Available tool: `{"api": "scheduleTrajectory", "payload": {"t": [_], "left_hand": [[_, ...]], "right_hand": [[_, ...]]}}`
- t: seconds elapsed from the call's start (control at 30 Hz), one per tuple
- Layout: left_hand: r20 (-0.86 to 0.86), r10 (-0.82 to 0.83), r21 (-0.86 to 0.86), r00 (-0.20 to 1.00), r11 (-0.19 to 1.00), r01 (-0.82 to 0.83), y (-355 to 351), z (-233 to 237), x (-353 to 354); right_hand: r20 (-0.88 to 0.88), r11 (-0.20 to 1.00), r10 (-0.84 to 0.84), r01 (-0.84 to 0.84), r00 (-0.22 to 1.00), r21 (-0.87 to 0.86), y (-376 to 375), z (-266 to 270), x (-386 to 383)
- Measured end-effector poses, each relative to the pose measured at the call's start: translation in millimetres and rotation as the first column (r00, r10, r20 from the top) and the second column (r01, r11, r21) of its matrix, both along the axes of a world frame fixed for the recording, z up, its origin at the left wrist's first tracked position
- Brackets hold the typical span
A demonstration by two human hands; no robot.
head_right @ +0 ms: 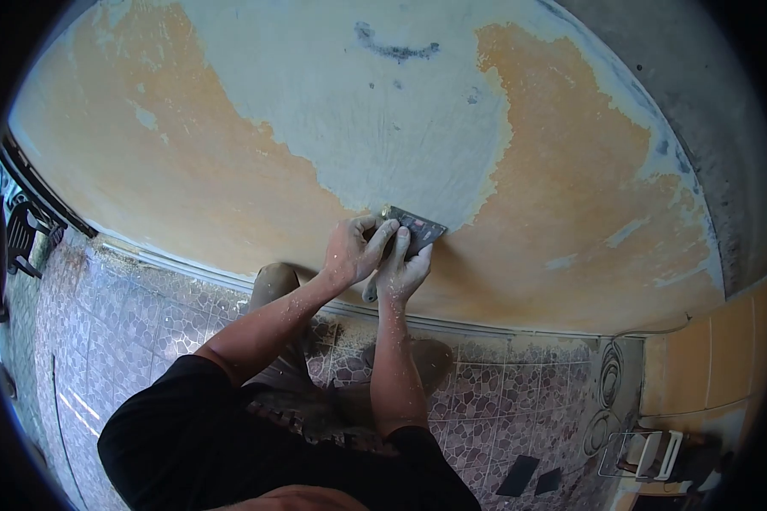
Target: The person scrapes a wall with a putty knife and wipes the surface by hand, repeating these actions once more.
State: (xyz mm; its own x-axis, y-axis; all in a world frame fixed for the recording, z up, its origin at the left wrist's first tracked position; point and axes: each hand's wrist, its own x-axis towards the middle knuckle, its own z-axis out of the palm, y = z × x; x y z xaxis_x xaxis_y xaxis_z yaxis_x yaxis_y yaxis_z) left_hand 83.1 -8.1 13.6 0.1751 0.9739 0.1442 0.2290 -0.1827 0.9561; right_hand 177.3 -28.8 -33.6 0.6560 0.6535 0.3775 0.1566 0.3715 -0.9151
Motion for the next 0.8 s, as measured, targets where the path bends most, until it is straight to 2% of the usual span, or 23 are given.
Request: {"api": "scheduleTrajectory", "payload": {"t": [0.07, 0.13, 0.2, 0.23, 0.27, 0.37, 0.4, 0.5, 0.53, 0.6, 0.67, 0.7, 0.8], "left_hand": [[-0.044, 0.036, 0.06, 0.998, 0.998, -0.033, -2, -11, -1], [-0.021, 0.023, -0.02, 1.0, 1.0, -0.023, -5, -8, -3], [0.006, 0.01, -0.039, 1.0, 0.999, -0.009, 2, 6, -3], [0.045, 0.001, -0.061, 0.999, 0.998, 0.002, 0, 10, -3], [0.046, -0.001, -0.071, 0.999, 0.997, 0.005, -4, 6, -2], [0.049, 0.039, 0.046, 0.998, 0.998, -0.042, -2, -17, -1], [0.054, 0.042, 0.048, 0.998, 0.998, -0.044, -4, -11, -3], [-0.025, 0.023, -0.08, 0.999, 0.997, -0.025, -7, 9, -10], [-0.017, 0.004, -0.07, 1.0, 0.998, -0.006, -2, 12, -9], [-0.003, -0.015, -0.053, 1.0, 0.998, 0.015, -3, 11, -7], [-0.04, 0.037, 0.011, 0.999, 0.999, -0.036, -2, 1, -7], [0.0, 0.045, 0.043, 0.999, 0.998, -0.045, -3, -1, -7], [-0.012, 0.053, 0.024, 0.999, 0.998, -0.052, -4, 1, -7]], "right_hand": [[-0.024, 1.0, -0.011, 0.011, 1.0, 0.0, -3, -14, -8], [-0.051, 1.0, -0.027, 0.026, 0.998, -0.008, -4, -1, -13], [-0.053, 1.0, 0.025, -0.026, 0.998, -0.014, -8, 20, -11], [-0.085, 0.993, 0.077, -0.084, 0.993, -0.082, -10, 29, -8], [-0.084, 0.992, 0.073, -0.081, 0.994, -0.092, -13, 23, -7], [-0.02, 1.0, 0.014, -0.015, 1.0, -0.022, -5, -3, -11], [-0.016, 1.0, 0.017, -0.017, 1.0, -0.02, -6, -2, -11], [-0.08, 0.999, 0.049, -0.05, 0.996, -0.008, -7, 11, -12], [-0.113, 0.995, 0.084, -0.09, 0.99, -0.048, -7, 21, -9], [-0.049, 0.995, 0.077, -0.08, 0.996, -0.061, -6, 19, -7], [-0.052, 0.999, 0.044, -0.044, 0.998, -0.001, 1, -3, -11], [-0.061, 0.999, 0.011, -0.008, 0.998, 0.037, 1, -4, -16], [-0.073, 1.0, 0.016, -0.017, 0.997, -0.013, -3, 4, -15]]}}
